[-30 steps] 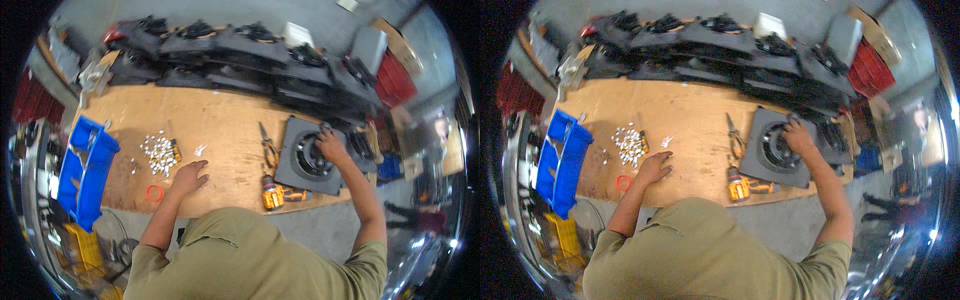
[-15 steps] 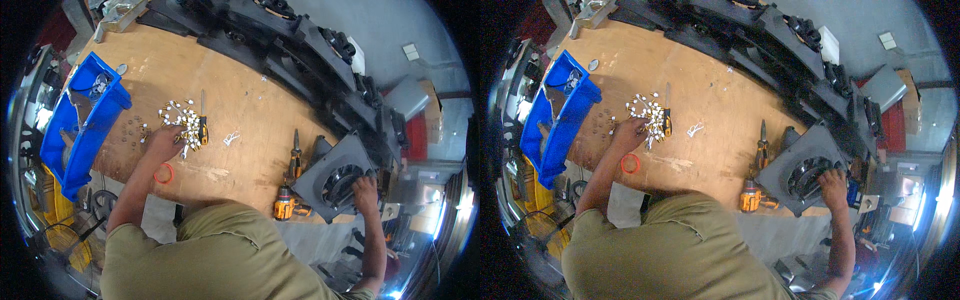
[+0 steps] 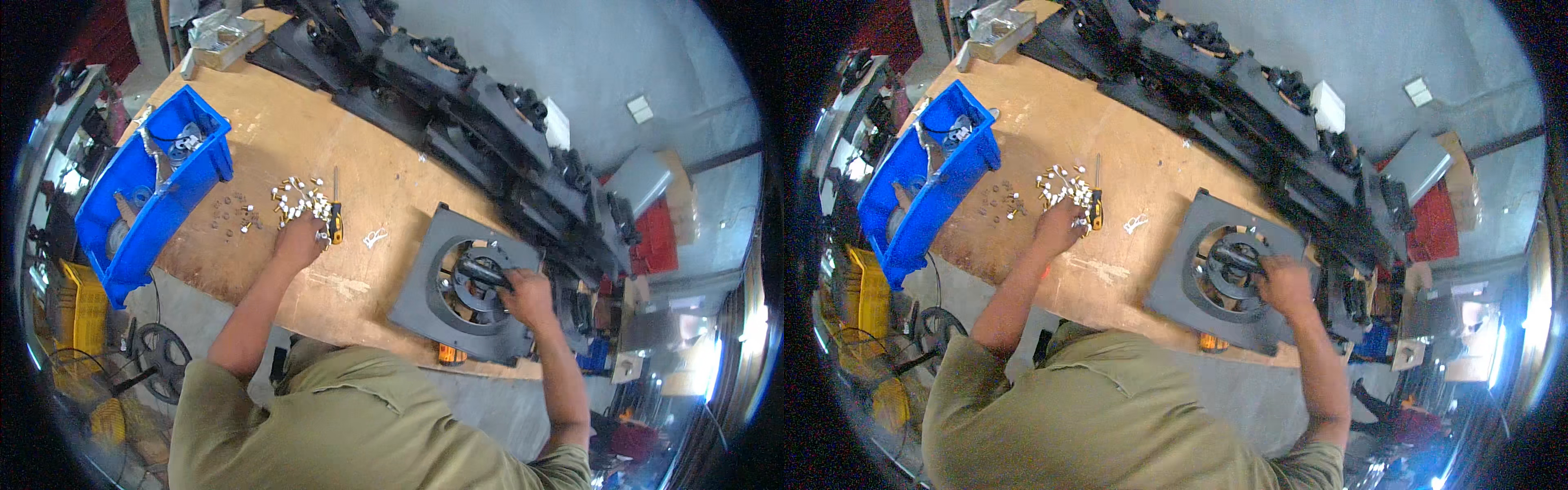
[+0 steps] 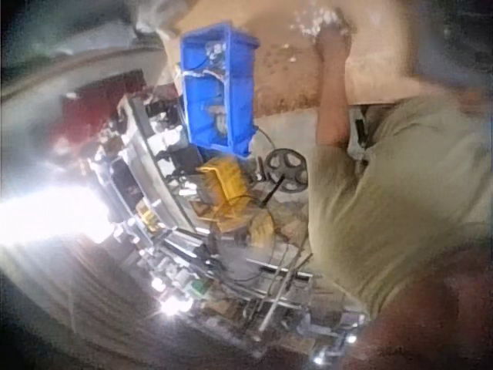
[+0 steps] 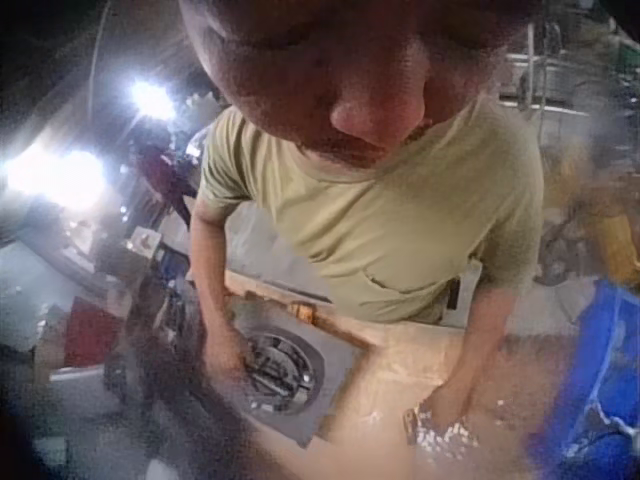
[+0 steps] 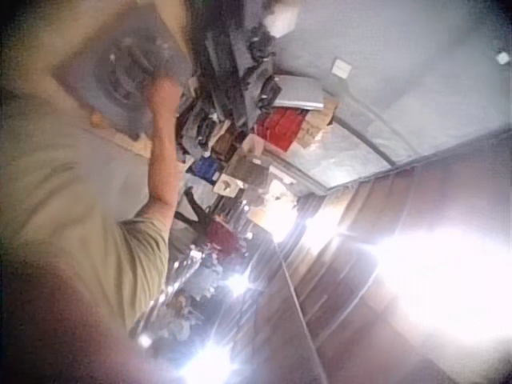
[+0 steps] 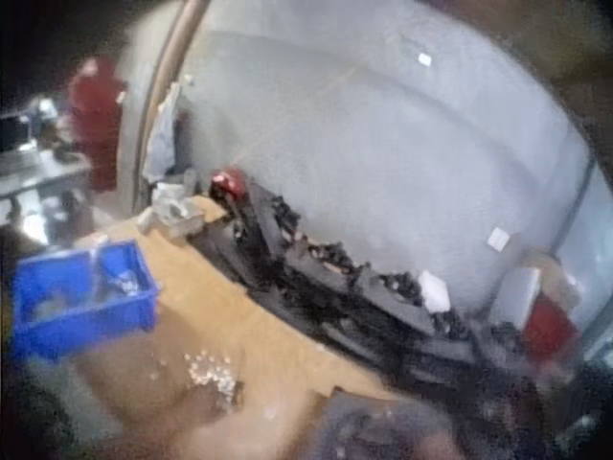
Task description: The person assembles small white cylindrical components into black square fan housings on a workbench. They repeatedly pick up components, insert them into the housings, and place the assembled units into a cardboard bin.
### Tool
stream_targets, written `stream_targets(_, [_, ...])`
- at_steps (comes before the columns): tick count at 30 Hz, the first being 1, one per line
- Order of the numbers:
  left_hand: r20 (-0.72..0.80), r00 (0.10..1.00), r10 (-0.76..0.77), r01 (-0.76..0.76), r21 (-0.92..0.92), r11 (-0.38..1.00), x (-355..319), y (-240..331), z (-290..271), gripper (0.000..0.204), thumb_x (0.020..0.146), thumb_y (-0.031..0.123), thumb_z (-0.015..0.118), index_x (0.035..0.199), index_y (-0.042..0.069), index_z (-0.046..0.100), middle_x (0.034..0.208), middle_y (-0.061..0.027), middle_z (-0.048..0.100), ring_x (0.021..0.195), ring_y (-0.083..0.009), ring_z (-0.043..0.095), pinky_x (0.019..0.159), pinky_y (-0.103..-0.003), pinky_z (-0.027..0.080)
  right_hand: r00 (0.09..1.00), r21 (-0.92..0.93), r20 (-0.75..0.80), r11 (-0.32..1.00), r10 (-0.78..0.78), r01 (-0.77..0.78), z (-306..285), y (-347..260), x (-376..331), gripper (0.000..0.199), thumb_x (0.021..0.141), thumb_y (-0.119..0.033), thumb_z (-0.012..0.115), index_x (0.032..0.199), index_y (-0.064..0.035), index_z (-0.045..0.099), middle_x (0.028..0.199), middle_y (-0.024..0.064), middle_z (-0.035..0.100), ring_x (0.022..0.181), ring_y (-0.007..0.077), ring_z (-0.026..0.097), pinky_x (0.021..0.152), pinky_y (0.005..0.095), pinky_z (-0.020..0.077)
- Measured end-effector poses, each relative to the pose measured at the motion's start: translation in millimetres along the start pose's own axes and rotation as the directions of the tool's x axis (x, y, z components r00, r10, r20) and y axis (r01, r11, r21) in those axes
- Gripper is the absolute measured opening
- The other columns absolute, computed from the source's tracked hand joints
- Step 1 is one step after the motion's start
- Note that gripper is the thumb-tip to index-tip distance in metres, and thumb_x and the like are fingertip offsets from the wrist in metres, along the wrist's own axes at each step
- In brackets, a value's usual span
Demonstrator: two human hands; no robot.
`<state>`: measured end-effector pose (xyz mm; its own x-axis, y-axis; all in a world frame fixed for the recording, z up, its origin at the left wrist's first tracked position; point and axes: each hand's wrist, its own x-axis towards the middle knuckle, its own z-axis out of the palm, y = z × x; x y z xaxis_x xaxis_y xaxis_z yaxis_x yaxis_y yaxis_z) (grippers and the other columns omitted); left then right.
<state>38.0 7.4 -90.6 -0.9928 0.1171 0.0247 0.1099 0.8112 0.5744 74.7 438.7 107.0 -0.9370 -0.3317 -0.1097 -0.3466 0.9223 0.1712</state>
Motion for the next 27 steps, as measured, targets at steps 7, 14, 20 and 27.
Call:
stream_targets(7, [-0.038,0.983,-0.178,0.155,-0.343,0.926,-75.9,8.5,-21.5,0.027,0.079,0.023,0.077,0.094,0.004,0.067,0.089,-0.0153,0.068,0.08,-0.0321,0.068,0.073,-0.042,0.054,0.935,0.319,0.123,0.879,0.332,-0.354,29.1,-23.3,52.8,0.039,0.081,-0.027,0.074,0.11,-0.0021,0.066,0.109,0.0251,0.067,0.104,0.0396,0.065,0.087,0.0493,0.0517])
stream_targets(14, [0.074,0.934,-0.349,0.353,-0.329,0.876,-176.0,29.9,-13.2,0.029,0.08,0.024,0.076,0.099,0.005,0.066,0.09,-0.0135,0.073,0.082,-0.026,0.072,0.074,-0.039,0.056,0.977,0.404,0.156,0.893,0.148,-0.2,61.1,-55.6,110.4,0.057,0.08,-0.02,0.071,0.131,-0.0011,0.052,0.12,0.028,0.063,0.115,0.0411,0.061,0.099,0.0461,0.0474])
stream_targets(20, [0.009,0.929,-0.37,0.338,-0.424,0.84,-198.5,56.3,-8.6,0.037,0.081,0.024,0.075,0.113,0.007,0.066,0.096,-0.012,0.073,0.084,-0.0251,0.072,0.076,-0.037,0.056,0.967,0.552,0.13,0.794,0.218,-0.254,92.0,-94.1,125.4,0.059,0.083,-0.021,0.066,0.134,0.002,0.047,0.121,0.0299,0.062,0.115,0.0448,0.06,0.1,0.0492,0.0469])
stream_targets(27, [-0.006,0.993,-0.121,0.108,-0.424,0.899,-172.8,84.4,-28.9,0.033,0.084,0.025,0.072,0.111,0.006,0.068,0.098,-0.0132,0.07,0.085,-0.0271,0.07,0.078,-0.037,0.056,0.98,0.617,-0.107,0.784,0.166,-0.065,90.3,-140.1,93.9,0.051,0.088,-0.024,0.067,0.131,-0.0001,0.056,0.123,0.031,0.059,0.111,0.0443,0.06,0.096,0.0469,0.0493])
